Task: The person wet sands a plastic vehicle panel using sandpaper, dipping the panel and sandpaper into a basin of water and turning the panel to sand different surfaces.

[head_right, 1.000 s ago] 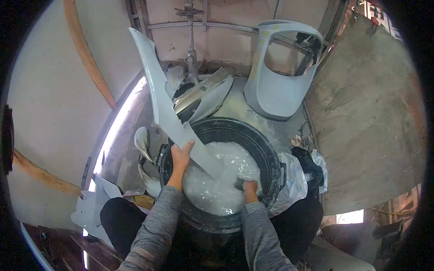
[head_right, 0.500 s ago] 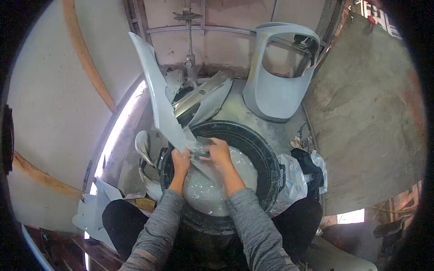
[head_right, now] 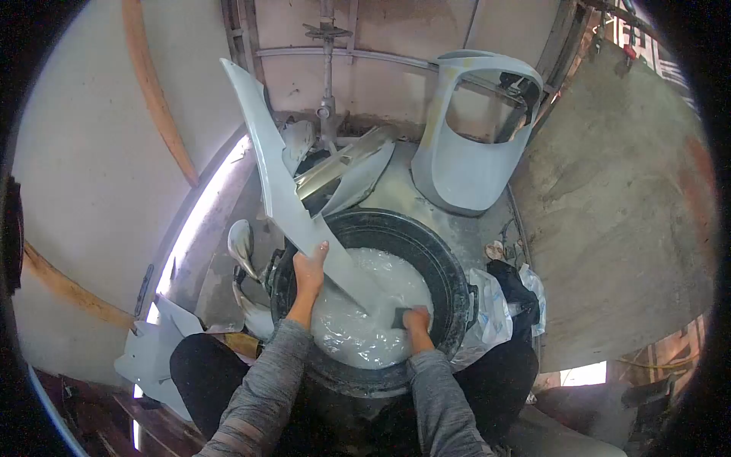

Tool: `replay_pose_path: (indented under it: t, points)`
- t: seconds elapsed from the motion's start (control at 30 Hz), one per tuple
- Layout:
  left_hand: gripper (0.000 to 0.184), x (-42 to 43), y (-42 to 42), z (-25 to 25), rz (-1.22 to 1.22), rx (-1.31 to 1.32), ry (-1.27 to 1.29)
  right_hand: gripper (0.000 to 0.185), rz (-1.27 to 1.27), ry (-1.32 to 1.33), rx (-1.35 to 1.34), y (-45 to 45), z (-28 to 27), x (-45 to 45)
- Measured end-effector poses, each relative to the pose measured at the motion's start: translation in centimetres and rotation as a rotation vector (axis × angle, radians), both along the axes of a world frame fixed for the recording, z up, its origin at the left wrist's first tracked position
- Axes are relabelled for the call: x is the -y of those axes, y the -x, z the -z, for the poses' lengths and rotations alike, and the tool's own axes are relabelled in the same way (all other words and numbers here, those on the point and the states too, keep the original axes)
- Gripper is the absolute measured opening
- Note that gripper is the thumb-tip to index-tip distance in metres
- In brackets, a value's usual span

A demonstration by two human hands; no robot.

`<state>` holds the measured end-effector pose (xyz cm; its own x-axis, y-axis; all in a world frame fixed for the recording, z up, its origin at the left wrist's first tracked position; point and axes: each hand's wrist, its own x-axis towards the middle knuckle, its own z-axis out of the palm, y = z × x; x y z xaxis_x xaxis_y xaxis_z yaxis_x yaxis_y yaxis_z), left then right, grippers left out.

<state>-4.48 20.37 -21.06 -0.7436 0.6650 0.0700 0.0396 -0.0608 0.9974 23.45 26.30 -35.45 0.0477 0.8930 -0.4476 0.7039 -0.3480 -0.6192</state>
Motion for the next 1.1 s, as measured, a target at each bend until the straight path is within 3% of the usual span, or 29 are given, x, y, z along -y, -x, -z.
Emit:
replay_pose_path:
  t: [0.07,0.1,0.13,0.17,0.23,0.27,0.37,0.43,0.53,0.7,0.77,0.8,0.97,1.07,1.1]
  points:
    - [0.034,0.1,0.2,0.4,0.040,-0.022,0.026,0.035,0.099,0.024,0.339,-0.8,-3.1,2.1]
    - [0.034,0.0,0.2,0.8,0.024,-0.013,0.007,0.035,0.100,0.024,0.334,-1.1,-1.7,1.9]
    - [0.034,-0.1,0.3,0.9,0.010,-0.004,-0.011,0.035,-0.062,-0.040,0.277,-2.0,2.5,0.7]
    - [0.034,0.0,0.2,0.7,0.012,-0.006,-0.011,0.034,0.009,-0.003,0.119,-1.2,1.8,0.4]
    - [0.033,0.2,-0.3,0.2,0.040,-0.009,0.009,0.037,0.338,0.133,-0.547,3.4,-6.1,0.9]
    - [0.033,0.4,-0.6,0.0,0.044,-0.008,0.012,0.041,0.368,0.173,-0.732,5.6,-10.3,1.4]
    - [0.032,0.3,-0.9,-0.6,0.069,-0.077,0.051,0.031,0.017,0.162,-0.931,9.1,-18.1,1.1]
    - [0.032,0.4,-1.2,-0.6,0.093,-0.093,0.016,0.031,-0.062,0.130,-0.952,10.1,-20.6,0.7]
    - [0.035,1.1,-2.4,-2.2,0.123,-0.110,0.036,0.035,-0.289,-0.155,-0.676,10.8,-20.5,-0.6]
    - [0.042,1.8,-4.2,-4.8,0.184,-0.195,0.008,0.024,-0.345,-0.174,-0.704,8.5,-21.1,0.1]
    - [0.043,2.1,-5.1,-6.7,0.174,-0.255,-0.021,0.022,-0.465,-0.195,-0.522,7.1,-21.1,0.3]
    - [0.043,2.3,-5.5,-7.8,0.130,-0.289,-0.077,0.015,-0.473,-0.353,-0.480,6.8,-21.4,0.6]
    - [0.039,1.6,-5.5,-10.5,0.201,-0.433,-0.058,0.016,-0.414,-0.301,-0.432,6.7,-23.7,0.9]
    - [0.042,0.1,-4.9,-11.3,0.339,-0.392,-0.091,0.024,-0.378,-0.703,-0.567,6.6,-23.3,-0.6]
    - [0.042,-0.4,-4.8,-11.7,0.344,-0.396,-0.095,0.022,-0.298,-0.630,-0.617,6.7,-24.7,-0.7]
